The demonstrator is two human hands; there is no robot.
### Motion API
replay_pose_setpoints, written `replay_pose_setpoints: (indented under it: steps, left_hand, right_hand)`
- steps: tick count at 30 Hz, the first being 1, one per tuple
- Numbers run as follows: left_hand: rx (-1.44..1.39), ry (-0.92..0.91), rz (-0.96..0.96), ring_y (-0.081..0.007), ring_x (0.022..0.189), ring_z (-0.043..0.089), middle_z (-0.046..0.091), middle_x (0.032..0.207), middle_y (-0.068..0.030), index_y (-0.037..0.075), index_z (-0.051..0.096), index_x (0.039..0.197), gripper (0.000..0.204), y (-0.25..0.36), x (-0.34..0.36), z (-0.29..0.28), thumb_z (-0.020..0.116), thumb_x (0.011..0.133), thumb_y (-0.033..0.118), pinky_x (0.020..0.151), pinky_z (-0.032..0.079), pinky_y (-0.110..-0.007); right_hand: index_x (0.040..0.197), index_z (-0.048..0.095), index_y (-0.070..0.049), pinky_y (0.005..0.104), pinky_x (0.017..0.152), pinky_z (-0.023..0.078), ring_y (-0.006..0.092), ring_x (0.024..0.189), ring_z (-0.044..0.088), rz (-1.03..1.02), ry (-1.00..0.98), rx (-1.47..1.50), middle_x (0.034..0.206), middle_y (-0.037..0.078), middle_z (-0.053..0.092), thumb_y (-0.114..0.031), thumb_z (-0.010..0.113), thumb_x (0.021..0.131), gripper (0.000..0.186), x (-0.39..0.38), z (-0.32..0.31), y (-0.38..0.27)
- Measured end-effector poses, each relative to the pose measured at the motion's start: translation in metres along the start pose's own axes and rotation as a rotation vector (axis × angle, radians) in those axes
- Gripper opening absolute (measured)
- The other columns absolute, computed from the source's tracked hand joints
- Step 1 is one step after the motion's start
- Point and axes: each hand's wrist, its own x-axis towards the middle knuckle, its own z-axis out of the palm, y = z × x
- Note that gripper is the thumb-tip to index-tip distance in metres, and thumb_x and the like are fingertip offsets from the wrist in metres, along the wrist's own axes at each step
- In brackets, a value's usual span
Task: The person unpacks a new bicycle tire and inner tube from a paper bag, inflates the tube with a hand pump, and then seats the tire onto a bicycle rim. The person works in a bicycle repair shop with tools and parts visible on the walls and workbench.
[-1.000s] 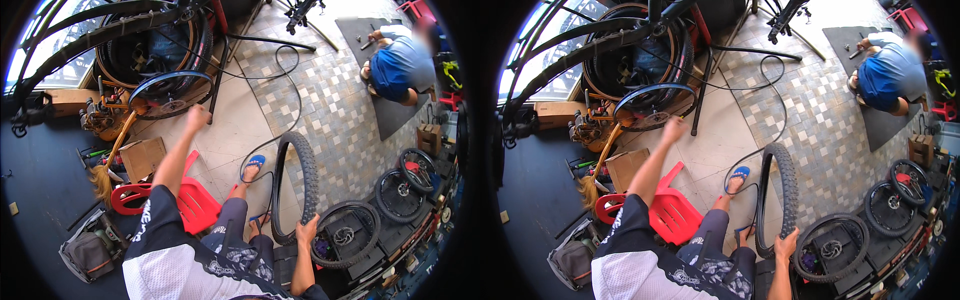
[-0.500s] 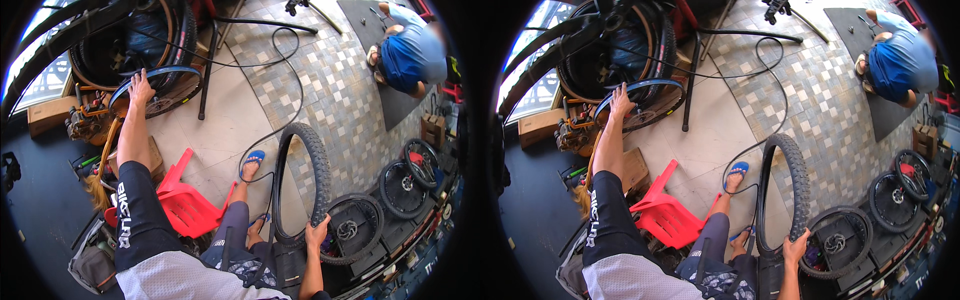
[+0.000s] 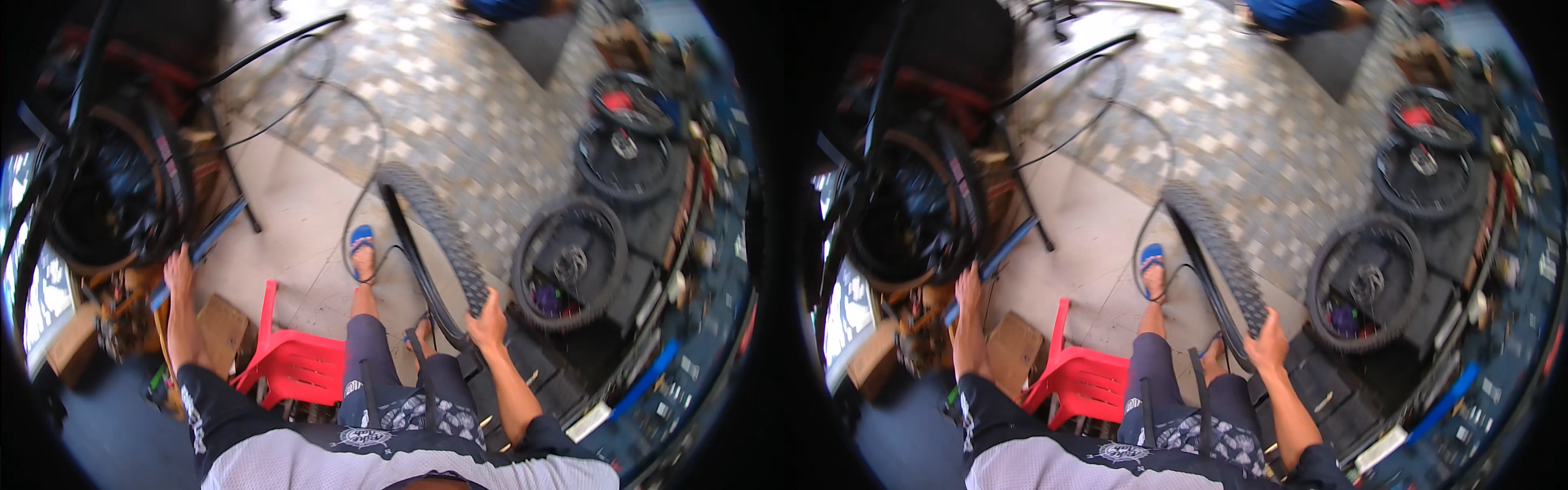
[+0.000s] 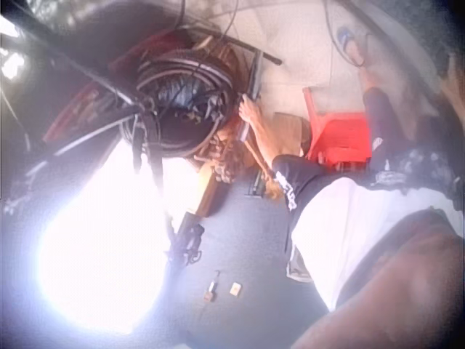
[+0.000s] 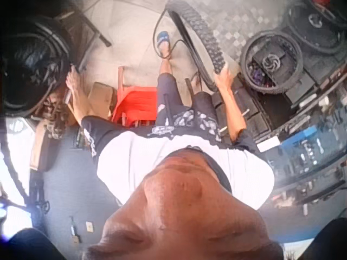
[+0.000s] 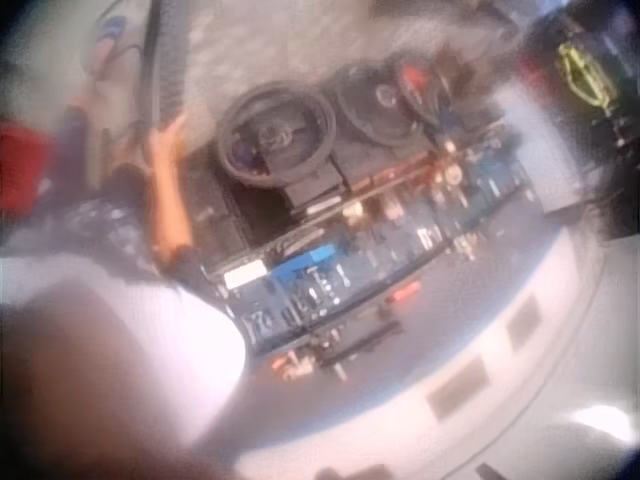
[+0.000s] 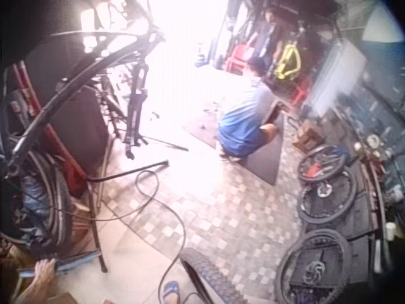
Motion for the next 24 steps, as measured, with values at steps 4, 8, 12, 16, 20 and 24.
replay_pose_setpoints:
  steps: [4,8,12,16,20,24]
  left_hand:
    - [0.028,0.014,0.149,-0.0377,0.108,0.064,0.064,0.111,-0.0185,0.013,0.051,0.138,0.054,0.054,-0.060,-0.026,0.059,0.086,0.001,0.090,0.051,-0.050]
    - [0.026,-0.041,0.348,-0.0402,0.112,0.061,0.065,0.112,-0.0196,0.012,0.053,0.131,0.051,0.128,-0.106,-0.089,0.060,0.082,-0.001,0.092,0.049,-0.053]
    - [0.078,0.106,0.713,-0.0360,0.111,0.058,0.062,0.110,-0.0165,0.013,0.055,0.136,0.060,0.213,-0.152,-0.144,0.064,0.078,0.002,0.091,0.047,-0.048]
    - [0.225,0.213,1.061,-0.0321,0.107,0.058,0.061,0.109,-0.0139,0.018,0.057,0.131,0.051,0.324,-0.195,-0.169,0.064,0.082,0.008,0.088,0.045,-0.045]
    - [0.327,0.262,1.341,-0.0304,0.109,0.059,0.061,0.106,-0.0119,0.021,0.059,0.122,0.030,0.444,-0.243,-0.161,0.058,0.092,0.016,0.088,0.044,-0.045]
    - [0.461,0.350,1.612,-0.0269,0.108,0.060,0.061,0.101,-0.0093,0.023,0.061,0.117,0.023,0.546,-0.266,-0.140,0.056,0.095,0.020,0.089,0.043,-0.042]
  right_hand:
    - [0.140,0.043,-0.011,0.0513,0.093,0.052,0.0455,0.114,0.063,-0.037,0.090,0.065,0.123,0.024,0.065,-0.019,0.077,0.078,0.071,-0.024,-0.003,0.038]
    - [0.139,0.042,-0.010,0.0517,0.095,0.050,0.0450,0.116,0.062,0.003,0.153,0.183,0.125,0.024,0.064,-0.019,0.076,0.078,0.071,-0.051,-0.018,0.093]
    - [0.137,0.045,-0.008,0.0524,0.095,0.050,0.0458,0.114,0.062,0.111,0.273,0.281,0.124,0.024,0.064,-0.016,0.074,0.077,0.067,-0.093,-0.040,0.149]
    - [0.135,0.047,-0.005,0.0507,0.090,0.053,0.0465,0.106,0.066,0.157,0.383,0.402,0.116,0.025,0.067,-0.014,0.073,0.076,0.066,-0.137,-0.056,0.214]
    - [0.131,0.050,-0.005,0.0518,0.082,0.052,0.0480,0.097,0.067,0.144,0.515,0.521,0.106,0.026,0.069,-0.013,0.074,0.077,0.060,-0.158,-0.051,0.267]
    - [0.130,0.050,-0.004,0.0511,0.083,0.053,0.0457,0.098,0.067,0.241,0.556,0.562,0.109,0.024,0.068,-0.012,0.074,0.074,0.062,-0.164,-0.034,0.302]
